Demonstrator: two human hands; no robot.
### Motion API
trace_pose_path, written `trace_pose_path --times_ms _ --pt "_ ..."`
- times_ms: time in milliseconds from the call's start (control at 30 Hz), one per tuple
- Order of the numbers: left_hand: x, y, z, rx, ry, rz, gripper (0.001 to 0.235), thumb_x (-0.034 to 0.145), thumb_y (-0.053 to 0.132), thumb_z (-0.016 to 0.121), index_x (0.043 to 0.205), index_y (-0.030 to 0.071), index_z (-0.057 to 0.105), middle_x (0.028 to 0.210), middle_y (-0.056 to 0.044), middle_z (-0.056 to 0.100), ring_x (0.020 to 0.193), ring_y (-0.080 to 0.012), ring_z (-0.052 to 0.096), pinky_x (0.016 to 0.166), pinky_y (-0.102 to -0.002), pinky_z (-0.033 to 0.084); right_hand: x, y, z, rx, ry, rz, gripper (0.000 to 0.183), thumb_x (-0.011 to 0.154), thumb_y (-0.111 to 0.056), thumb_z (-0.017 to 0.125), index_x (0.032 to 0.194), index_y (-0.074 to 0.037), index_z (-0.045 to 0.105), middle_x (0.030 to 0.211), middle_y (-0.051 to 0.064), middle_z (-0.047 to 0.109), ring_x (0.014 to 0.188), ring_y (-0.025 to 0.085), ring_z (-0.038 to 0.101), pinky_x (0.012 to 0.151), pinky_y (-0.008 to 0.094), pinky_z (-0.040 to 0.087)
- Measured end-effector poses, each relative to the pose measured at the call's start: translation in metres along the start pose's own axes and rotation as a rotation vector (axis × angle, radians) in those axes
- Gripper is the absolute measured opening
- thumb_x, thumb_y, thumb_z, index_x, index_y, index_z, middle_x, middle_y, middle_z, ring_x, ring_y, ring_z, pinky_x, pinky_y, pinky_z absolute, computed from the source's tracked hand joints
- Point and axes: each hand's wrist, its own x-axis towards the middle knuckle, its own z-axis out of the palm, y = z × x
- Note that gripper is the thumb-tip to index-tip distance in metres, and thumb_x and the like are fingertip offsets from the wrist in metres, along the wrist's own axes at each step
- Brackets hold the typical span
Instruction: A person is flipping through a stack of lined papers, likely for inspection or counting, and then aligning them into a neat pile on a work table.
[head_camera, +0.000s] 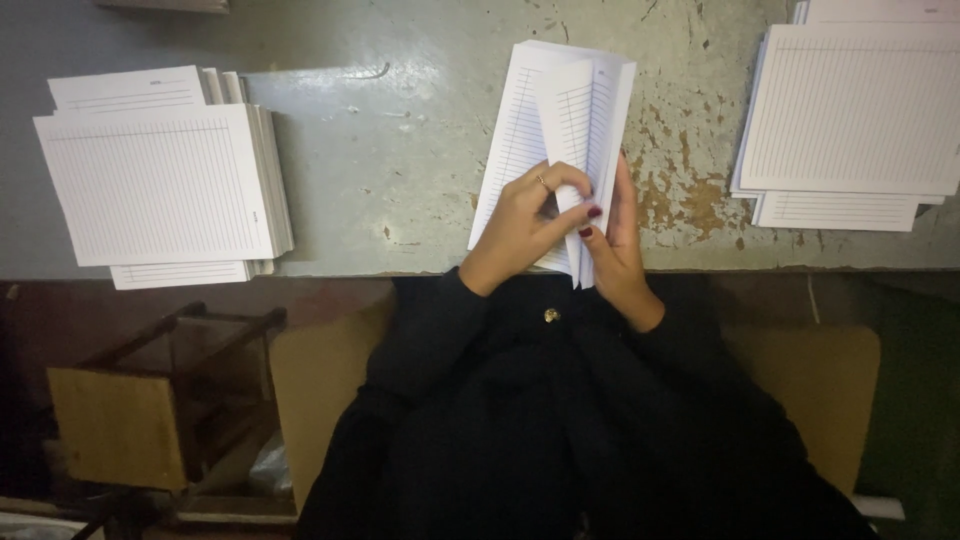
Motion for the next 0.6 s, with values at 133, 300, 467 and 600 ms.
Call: trace_pose_path --times_ms 133,300,467,600 --pt "0.002 0.002 0.001 0.004 0.002 0.003 0.014 0.093 0.024 0.075 0.101 0.016 0.067 0.095 0.001 0.072 0.095 -0.0235 0.068 0.084 -0.035 0.055 -0.004 0.013 -0.008 0.000 -0.006 0.007 0.077 0.105 -0.022 0.047 0.163 -0.015 -0.003 0.167 0.023 0.007 0.154 0.044 0.015 0.123 0.061 0.021" --pt "0.003 0.008 -0.003 -0.030 -0.011 -0.027 0.014 0.093 0.019 0.074 0.103 0.013 0.067 0.095 -0.004 0.072 0.093 -0.0258 0.069 0.083 -0.038 0.055 -0.005 0.019 -0.011 0.002 0.001 0.008 0.077 0.105 -0.024 0.048 0.163 -0.015 -0.002 0.167 0.023 0.006 0.154 0.044 0.014 0.124 0.060 0.020" --pt "0.003 0.011 -0.003 -0.040 -0.015 -0.046 0.013 0.093 0.018 0.074 0.103 0.013 0.067 0.095 -0.005 0.072 0.093 -0.0255 0.069 0.082 -0.038 0.055 -0.005 0.016 -0.011 -0.015 -0.006 0.015 0.078 0.106 -0.025 0.048 0.163 -0.014 -0.003 0.168 0.024 0.004 0.154 0.044 0.013 0.124 0.059 0.020" --pt "0.003 0.011 -0.003 -0.047 -0.016 -0.055 0.014 0.094 0.019 0.074 0.103 0.013 0.067 0.094 -0.005 0.071 0.092 -0.0254 0.069 0.082 -0.038 0.055 -0.004 0.014 -0.006 0.012 -0.005 0.010 0.078 0.106 -0.026 0.049 0.163 -0.015 -0.003 0.167 0.024 0.005 0.154 0.044 0.015 0.123 0.060 0.022"
